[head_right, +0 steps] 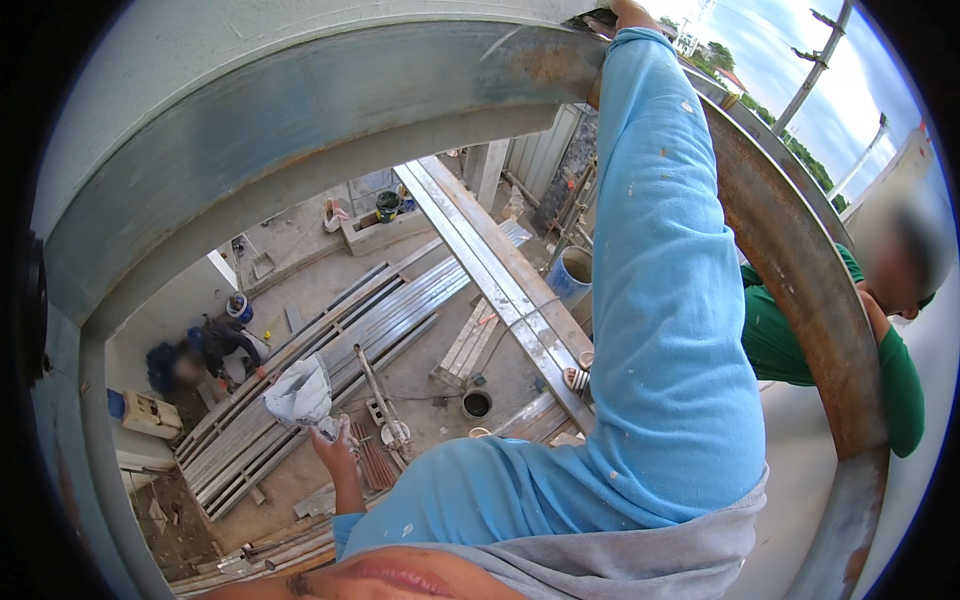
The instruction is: The person applies white plaster to a curved ceiling or wall section using a trowel and a hawk. They repeatedly scoop plaster from the hawk and spread it onto the surface, smoothing it with the trowel. Other workers are visible in the background on scaffolding.
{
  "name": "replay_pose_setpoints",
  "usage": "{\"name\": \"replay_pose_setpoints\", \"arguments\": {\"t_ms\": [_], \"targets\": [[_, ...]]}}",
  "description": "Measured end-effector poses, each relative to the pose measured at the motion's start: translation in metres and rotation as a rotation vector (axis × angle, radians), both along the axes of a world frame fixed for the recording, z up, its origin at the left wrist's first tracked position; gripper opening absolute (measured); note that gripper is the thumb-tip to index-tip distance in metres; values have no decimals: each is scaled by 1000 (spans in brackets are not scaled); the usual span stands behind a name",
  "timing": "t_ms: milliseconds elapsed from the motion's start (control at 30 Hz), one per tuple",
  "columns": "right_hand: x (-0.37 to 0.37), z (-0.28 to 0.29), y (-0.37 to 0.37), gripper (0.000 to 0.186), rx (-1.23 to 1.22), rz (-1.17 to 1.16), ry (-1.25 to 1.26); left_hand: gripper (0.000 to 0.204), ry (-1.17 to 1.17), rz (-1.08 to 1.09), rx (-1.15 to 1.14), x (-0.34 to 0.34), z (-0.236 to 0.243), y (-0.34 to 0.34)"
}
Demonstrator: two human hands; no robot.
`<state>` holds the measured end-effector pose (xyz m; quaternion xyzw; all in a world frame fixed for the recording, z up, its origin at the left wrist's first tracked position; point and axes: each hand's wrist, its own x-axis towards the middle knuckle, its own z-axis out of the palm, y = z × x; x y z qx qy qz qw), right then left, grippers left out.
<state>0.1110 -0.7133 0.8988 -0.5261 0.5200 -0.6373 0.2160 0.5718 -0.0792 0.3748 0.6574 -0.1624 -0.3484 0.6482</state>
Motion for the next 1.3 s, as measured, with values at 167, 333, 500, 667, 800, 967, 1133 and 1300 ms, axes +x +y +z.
{"name": "replay_pose_setpoints", "arguments": {"t_ms": [167,333,500,667,800,967,1133,1300], "targets": [[16,15,13,27,-231,43,708,50,21,50,-33,0,-18,1],[27,59,13,27,-291,199,798,54,4,104,-12,-5,-15,3],[17,138,-27,30,-183,541,235,64,-24,159,-16,-10,-16,-1],[63,234,-32,34,-221,613,-201,65,35,199,79,-29,17,1],[58,248,8,34,-471,503,-39,65,-74,209,34,-24,-16,12],[23,262,25,34,-678,386,144,65,-20,203,-5,-42,8,-5],[-3,292,16,35,-791,376,246,61,-31,208,1,-57,17,-24],[-7,347,-22,35,-871,508,282,63,-84,222,-40,-86,19,-39]]}}
